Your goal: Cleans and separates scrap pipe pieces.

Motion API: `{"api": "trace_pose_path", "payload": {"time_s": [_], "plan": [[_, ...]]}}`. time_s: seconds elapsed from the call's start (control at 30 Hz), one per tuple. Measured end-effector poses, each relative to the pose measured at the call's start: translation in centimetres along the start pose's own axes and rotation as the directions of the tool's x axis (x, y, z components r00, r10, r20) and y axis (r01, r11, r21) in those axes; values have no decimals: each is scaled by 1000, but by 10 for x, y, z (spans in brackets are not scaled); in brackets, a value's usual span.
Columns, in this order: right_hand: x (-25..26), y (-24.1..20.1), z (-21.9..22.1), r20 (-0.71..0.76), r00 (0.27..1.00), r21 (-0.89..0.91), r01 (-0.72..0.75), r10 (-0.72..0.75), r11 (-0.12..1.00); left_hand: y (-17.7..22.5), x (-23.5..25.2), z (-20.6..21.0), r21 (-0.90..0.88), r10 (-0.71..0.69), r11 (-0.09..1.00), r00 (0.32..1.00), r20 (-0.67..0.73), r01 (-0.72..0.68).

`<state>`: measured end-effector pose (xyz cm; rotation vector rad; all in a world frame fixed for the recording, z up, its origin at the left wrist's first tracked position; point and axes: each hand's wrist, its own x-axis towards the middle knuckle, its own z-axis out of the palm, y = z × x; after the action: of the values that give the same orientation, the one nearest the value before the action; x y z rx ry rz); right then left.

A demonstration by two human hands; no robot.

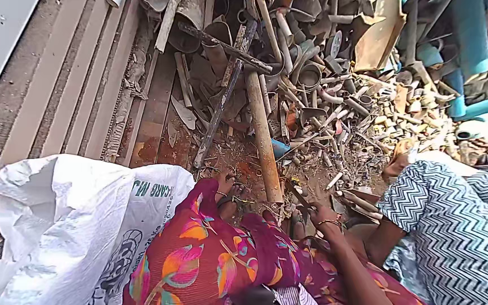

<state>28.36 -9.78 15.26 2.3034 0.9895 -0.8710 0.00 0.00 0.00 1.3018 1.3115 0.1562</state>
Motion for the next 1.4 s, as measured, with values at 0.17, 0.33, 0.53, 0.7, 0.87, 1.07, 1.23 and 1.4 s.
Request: {"api": "trace_pose_path", "payload": {"time_s": [0.17,0.33,0.53,0.7,0.87,1.07,1.23,1.4], "plan": [[34,-27,-34,-143,984,-151,84,-106,985,9,-8,-6,-32,-53,998,999,1,53],[57,-46,-35,-39,987,-339,136,-158,931,-2,-1,-1,-4,-4,1000,1000,-26,4],[43,-9,-35,-17,989,-316,135,-147,939,-7,0,4,32,-21,999,1000,-21,21],[82,-7,-50,-23,983,-296,166,-181,941,-2,-2,6,60,-13,998,1000,-21,14],[129,13,-19,-74,936,-340,302,-345,891,0,-1,7,59,-17,998,1000,-17,18],[47,17,-55,209,951,-474,304,-230,826,-2,0,8,100,-73,992,995,-62,79],[54,8,-64,65,953,-386,298,-297,873,-3,-3,13,122,-46,991,997,-55,53],[57,-40,-68,126,933,-323,360,-337,875,5,-2,17,84,-17,996,999,-47,21]]}}
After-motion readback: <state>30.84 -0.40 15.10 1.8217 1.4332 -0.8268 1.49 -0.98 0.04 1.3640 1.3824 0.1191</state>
